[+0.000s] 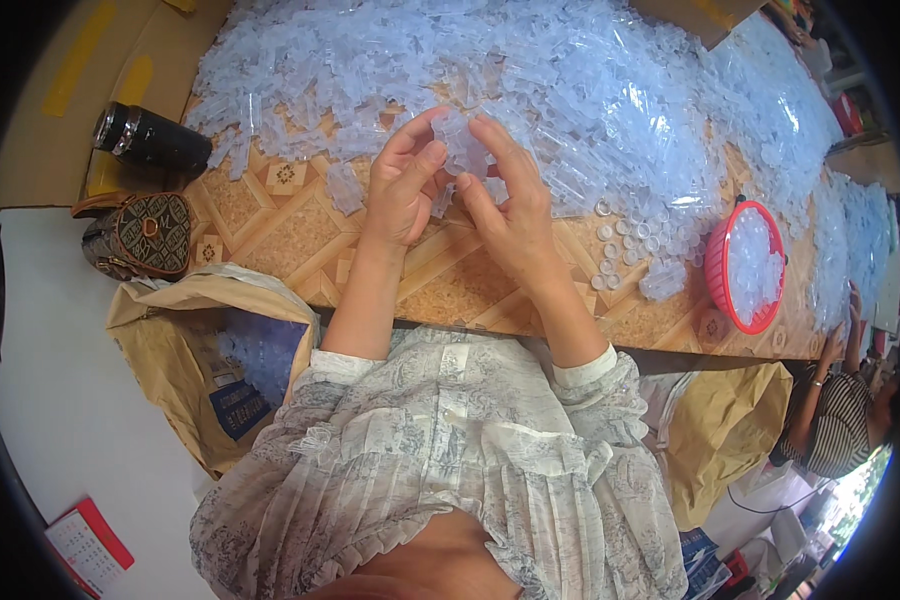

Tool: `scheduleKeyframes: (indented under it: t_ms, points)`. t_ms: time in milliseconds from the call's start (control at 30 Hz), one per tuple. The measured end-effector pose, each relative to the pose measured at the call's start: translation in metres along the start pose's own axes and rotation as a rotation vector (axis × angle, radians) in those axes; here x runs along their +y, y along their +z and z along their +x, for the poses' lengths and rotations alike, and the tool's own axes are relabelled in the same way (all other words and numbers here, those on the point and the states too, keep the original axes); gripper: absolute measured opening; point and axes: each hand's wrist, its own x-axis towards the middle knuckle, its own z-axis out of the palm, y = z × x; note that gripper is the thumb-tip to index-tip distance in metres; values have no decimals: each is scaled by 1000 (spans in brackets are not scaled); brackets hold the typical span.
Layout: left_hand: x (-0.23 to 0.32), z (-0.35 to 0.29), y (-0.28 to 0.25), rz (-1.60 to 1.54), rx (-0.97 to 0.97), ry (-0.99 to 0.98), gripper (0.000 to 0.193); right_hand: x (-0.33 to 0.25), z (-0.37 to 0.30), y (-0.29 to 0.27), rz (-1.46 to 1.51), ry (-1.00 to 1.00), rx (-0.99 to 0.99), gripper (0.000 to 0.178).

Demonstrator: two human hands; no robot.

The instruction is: The person assembles plastic components together by hand, pauses to handle a pair of eyeglasses, and then fits more plastic components together.

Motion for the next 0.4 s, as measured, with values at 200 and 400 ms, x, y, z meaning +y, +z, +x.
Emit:
scheduleKeyframes:
  t_ms: [200, 400]
  points:
    - [1, 0, 0, -11, -32, 42, 41, -6, -3, 2, 74, 55, 33, 48]
    - [-2, -1, 0, 74, -42, 68, 42, -4, -6, 2, 114, 72, 46, 48]
